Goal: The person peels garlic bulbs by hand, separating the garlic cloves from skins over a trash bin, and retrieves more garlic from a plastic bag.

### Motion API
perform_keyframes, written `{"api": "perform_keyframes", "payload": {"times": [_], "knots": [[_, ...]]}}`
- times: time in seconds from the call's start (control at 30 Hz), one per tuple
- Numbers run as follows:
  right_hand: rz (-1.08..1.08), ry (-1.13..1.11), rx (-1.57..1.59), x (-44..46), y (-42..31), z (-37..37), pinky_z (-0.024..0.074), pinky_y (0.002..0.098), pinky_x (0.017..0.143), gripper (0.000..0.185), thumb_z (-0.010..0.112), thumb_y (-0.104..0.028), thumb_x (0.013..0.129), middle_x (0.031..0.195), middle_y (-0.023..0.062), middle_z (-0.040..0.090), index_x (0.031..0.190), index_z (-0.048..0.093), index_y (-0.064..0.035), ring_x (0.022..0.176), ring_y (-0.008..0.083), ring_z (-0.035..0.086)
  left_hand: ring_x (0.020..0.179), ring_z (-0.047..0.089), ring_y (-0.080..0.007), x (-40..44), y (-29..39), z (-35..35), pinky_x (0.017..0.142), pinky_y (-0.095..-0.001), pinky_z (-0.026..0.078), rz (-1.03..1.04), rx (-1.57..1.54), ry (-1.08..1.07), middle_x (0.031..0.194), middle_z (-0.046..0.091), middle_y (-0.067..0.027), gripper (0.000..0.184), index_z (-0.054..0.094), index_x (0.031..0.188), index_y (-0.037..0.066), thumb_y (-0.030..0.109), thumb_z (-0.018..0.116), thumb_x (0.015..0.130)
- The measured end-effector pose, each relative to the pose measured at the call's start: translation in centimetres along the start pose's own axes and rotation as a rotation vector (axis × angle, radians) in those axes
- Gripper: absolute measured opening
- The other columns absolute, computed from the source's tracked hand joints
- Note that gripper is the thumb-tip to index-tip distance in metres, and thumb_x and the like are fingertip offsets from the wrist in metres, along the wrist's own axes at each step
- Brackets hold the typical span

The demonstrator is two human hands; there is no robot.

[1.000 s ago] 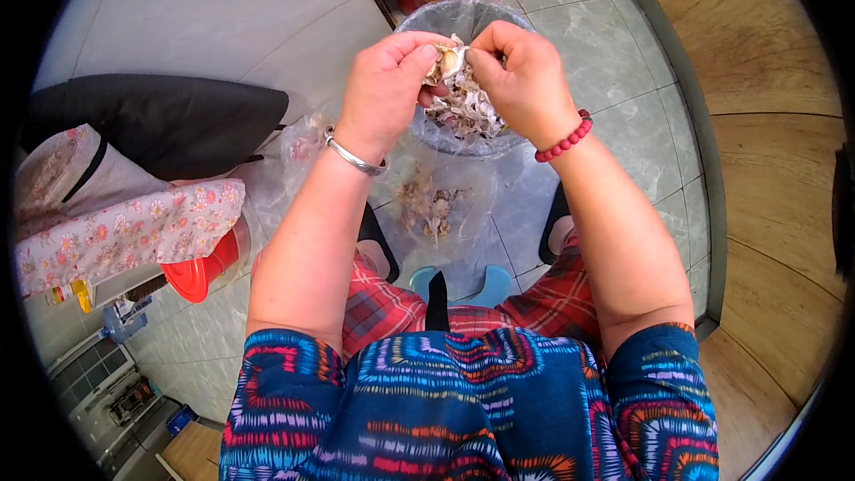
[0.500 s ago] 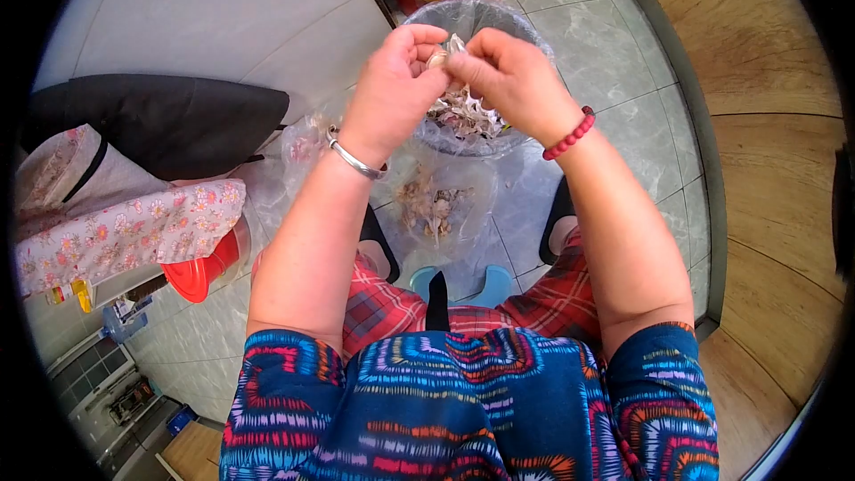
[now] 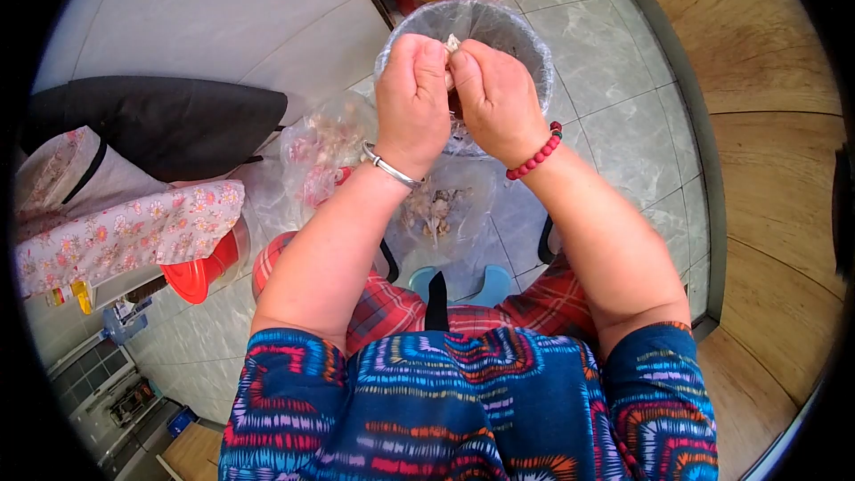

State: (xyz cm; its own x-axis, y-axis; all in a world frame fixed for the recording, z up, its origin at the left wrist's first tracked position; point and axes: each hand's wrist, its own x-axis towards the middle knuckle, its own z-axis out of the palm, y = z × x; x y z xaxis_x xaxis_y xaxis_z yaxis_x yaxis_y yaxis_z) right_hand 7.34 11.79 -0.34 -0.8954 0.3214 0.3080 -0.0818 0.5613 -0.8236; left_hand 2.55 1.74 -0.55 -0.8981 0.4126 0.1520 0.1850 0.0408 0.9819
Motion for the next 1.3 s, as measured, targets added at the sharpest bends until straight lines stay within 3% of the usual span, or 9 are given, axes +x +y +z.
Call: {"api": "perform_keyframes", "payload": {"times": [0.17,0.23,0.3,0.4,0.63,0.77,1.03,1.23,1.3], "knots": [[-0.036,0.090,0.020,0.1,0.3,0.3,0.0417,0.0439,0.054,0.028,0.041,-0.022,0.086,0.063,0.0194,0.053,0.069,0.050,-0.0015,0.059,0.0364,0.053,0.058,0.043,-0.0079,-0.2,-0.5,0.3,0.053,-0.0228,0.039,-0.131,-0.214,0.002,0.064,0.047,-0.0014,0.027,0.047,0.082,0.004,0.027,0.039,0.092],[0.238,0.022,0.271,0.1,0.1,0.0,0.0436,0.0369,0.051,0.026,0.042,-0.020,0.086,0.061,0.0159,0.055,0.071,0.050,0.0000,0.052,0.0278,0.055,0.056,0.042,-0.0074,0.0,0.3,0.3,0.051,-0.0221,0.038,-0.223,-0.342,-0.020,0.064,0.046,-0.0014,0.028,0.048,0.083,0.005,0.029,0.038,0.092],[0.318,0.001,0.376,0.5,0.0,-0.3,0.0440,0.0334,0.050,0.025,0.043,-0.019,0.086,0.061,0.0138,0.055,0.073,0.051,0.0005,0.051,0.0230,0.054,0.043,0.033,-0.0068,0.1,1.4,-0.2,0.039,-0.0195,0.029,-0.405,-0.589,-0.114,0.059,0.041,0.0010,0.032,0.049,0.090,0.006,0.034,0.034,0.093],[0.437,-0.027,0.468,1.0,1.1,-0.2,0.0448,0.0291,0.050,0.023,0.046,-0.018,0.084,0.062,0.0104,0.056,0.074,0.053,0.0011,0.051,0.0166,0.054,0.044,0.031,-0.0075,0.6,0.6,-1.0,0.041,-0.0201,0.028,-0.363,-0.754,-0.255,0.059,0.039,-0.0007,0.032,0.047,0.095,0.004,0.034,0.033,0.093],[0.430,-0.119,0.367,1.3,0.8,-1.6,0.0433,0.0280,0.050,0.017,0.053,-0.016,0.081,0.062,0.0074,0.057,0.077,0.055,-0.0001,0.052,0.0136,0.054,0.050,0.033,-0.0081,0.9,0.5,-0.9,0.046,-0.0226,0.032,-0.357,-0.582,-0.161,0.066,0.041,-0.0018,0.025,0.045,0.101,0.005,0.028,0.037,0.092],[0.318,-0.174,0.383,1.2,0.6,-1.6,0.0426,0.0292,0.050,0.019,0.052,-0.019,0.081,0.061,0.0079,0.056,0.076,0.055,-0.0012,0.053,0.0159,0.053,0.050,0.034,-0.0072,0.8,0.5,-0.8,0.044,-0.0217,0.031,-0.321,-0.459,-0.142,0.067,0.042,-0.0007,0.021,0.044,0.101,0.007,0.025,0.042,0.091],[0.158,-0.093,0.064,1.0,-0.1,-1.6,0.0439,0.0396,0.059,0.016,0.051,-0.018,0.073,0.068,0.0181,0.057,0.073,0.053,-0.0016,0.066,0.0345,0.055,0.048,0.038,-0.0044,0.6,0.3,-0.5,0.040,-0.0190,0.032,-0.317,-0.367,-0.167,0.066,0.046,0.0011,0.013,0.044,0.094,0.008,0.019,0.045,0.089],[0.252,-0.060,-0.114,1.4,1.0,-2.0,0.0435,0.0407,0.061,0.019,0.054,-0.021,0.072,0.070,0.0169,0.058,0.070,0.053,-0.0027,0.070,0.0336,0.056,0.049,0.038,-0.0060,1.0,1.1,-1.5,0.043,-0.0186,0.032,-0.340,-0.549,-0.322,0.068,0.048,0.0001,0.024,0.048,0.102,0.007,0.027,0.046,0.089],[0.340,-0.169,-0.238,1.8,0.7,-3.1,0.0440,0.0401,0.062,0.019,0.056,-0.022,0.071,0.072,0.0156,0.059,0.073,0.055,-0.0037,0.072,0.0327,0.057,0.050,0.041,-0.0056,1.4,1.3,-1.9,0.045,-0.0189,0.035,-0.257,-0.328,-0.319,0.067,0.049,0.0007,0.024,0.050,0.103,0.005,0.022,0.050,0.087]]}}
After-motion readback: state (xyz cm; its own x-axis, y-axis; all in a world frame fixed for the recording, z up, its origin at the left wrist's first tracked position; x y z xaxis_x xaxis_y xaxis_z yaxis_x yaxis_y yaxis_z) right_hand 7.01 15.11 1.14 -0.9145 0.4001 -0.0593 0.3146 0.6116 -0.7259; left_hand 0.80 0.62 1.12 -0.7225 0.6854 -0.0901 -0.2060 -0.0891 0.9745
